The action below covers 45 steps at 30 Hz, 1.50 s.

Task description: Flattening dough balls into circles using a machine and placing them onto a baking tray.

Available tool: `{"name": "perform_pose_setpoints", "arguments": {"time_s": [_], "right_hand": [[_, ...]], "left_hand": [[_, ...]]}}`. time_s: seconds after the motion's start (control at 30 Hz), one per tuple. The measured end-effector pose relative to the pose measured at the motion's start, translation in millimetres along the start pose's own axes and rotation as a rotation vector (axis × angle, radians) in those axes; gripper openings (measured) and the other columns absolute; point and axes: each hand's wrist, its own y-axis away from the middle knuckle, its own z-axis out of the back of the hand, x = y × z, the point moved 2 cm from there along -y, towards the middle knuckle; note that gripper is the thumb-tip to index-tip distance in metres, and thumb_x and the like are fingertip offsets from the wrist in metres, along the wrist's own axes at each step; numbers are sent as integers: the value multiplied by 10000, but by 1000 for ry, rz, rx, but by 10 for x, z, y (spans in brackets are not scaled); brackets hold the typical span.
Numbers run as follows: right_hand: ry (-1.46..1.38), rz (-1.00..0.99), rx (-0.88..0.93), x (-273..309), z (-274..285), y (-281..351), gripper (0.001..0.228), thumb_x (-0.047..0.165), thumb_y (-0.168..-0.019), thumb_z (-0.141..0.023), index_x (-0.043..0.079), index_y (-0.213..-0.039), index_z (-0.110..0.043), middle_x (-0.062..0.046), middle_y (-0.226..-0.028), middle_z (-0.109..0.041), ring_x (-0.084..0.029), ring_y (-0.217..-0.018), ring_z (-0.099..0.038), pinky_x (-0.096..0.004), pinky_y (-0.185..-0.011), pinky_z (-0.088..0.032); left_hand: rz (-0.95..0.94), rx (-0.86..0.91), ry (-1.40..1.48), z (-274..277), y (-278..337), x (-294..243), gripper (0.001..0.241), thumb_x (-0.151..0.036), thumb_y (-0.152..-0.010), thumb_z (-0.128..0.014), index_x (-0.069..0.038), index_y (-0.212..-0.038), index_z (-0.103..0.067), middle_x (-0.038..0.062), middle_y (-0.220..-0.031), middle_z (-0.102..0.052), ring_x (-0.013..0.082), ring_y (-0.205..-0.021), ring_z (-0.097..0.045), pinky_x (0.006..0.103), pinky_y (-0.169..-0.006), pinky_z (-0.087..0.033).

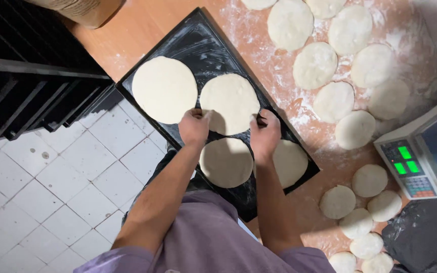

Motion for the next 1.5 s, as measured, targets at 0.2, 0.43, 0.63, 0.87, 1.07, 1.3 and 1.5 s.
{"name": "perform_pose_setpoints", "arguments": {"time_s": [0.2,0.43,0.63,0.87,1.07,1.3,1.5], "right_hand": [[-146,-158,54,-172,-170,-85,295,120,-861,-791,6,-1117,-698,-126,-1057,-708,-244,-878,-724,-353,-735,-595],[-51,66,44,-40,-93,-108,317,108,-873,-768,-3,-1157,-684,-185,-1125,-679,-289,-901,-693,-394,-764,-577],[-18,13,165,-116,-151,-108,329,123,-956,-718,36,-1270,-677,-148,-1239,-699,-299,-997,-710,-392,-836,-595],[93,390,187,19,-30,-54,351,72,-985,-638,4,-1329,-623,-187,-1391,-644,-379,-1266,-604,-446,-1081,-500],[138,268,235,-51,381,295,345,121,-1006,-662,22,-1332,-609,-199,-1329,-638,-372,-1236,-621,-443,-1029,-516],[47,-66,545,38,352,622,514,240,-814,-763,75,-1277,-612,-156,-1222,-682,-323,-1074,-685,-429,-878,-559],[443,314,835,-341,265,551,350,342,-791,-853,82,-970,-702,-170,-1041,-716,-363,-984,-677,-473,-832,-536]], "left_hand": [[109,5,-61,-92,-88,45,322,-328,-827,-802,-61,-1001,-752,90,-946,-775,275,-887,-744,399,-823,-568],[-171,-82,26,23,-2,99,317,-147,-887,-710,-62,-1183,-632,101,-965,-768,276,-875,-755,391,-807,-577],[-505,-45,-298,77,120,-27,377,-72,-961,-664,-97,-1336,-641,149,-1327,-627,321,-1130,-642,420,-943,-547],[-1114,-36,-701,42,69,180,531,-88,-857,-575,25,-1373,-632,142,-1447,-575,309,-1325,-570,427,-1118,-431],[-607,421,-580,309,511,387,229,-204,-1078,-576,-70,-1251,-641,98,-1318,-650,281,-1275,-627,400,-1152,-490],[-511,372,-426,226,744,450,702,-273,-763,-777,47,-1335,-527,251,-1254,-589,408,-1116,-595,461,-919,-526],[-586,534,-671,163,545,709,289,-269,-830,-747,-82,-1025,-645,180,-1096,-693,377,-1094,-661,467,-1008,-509]]}}
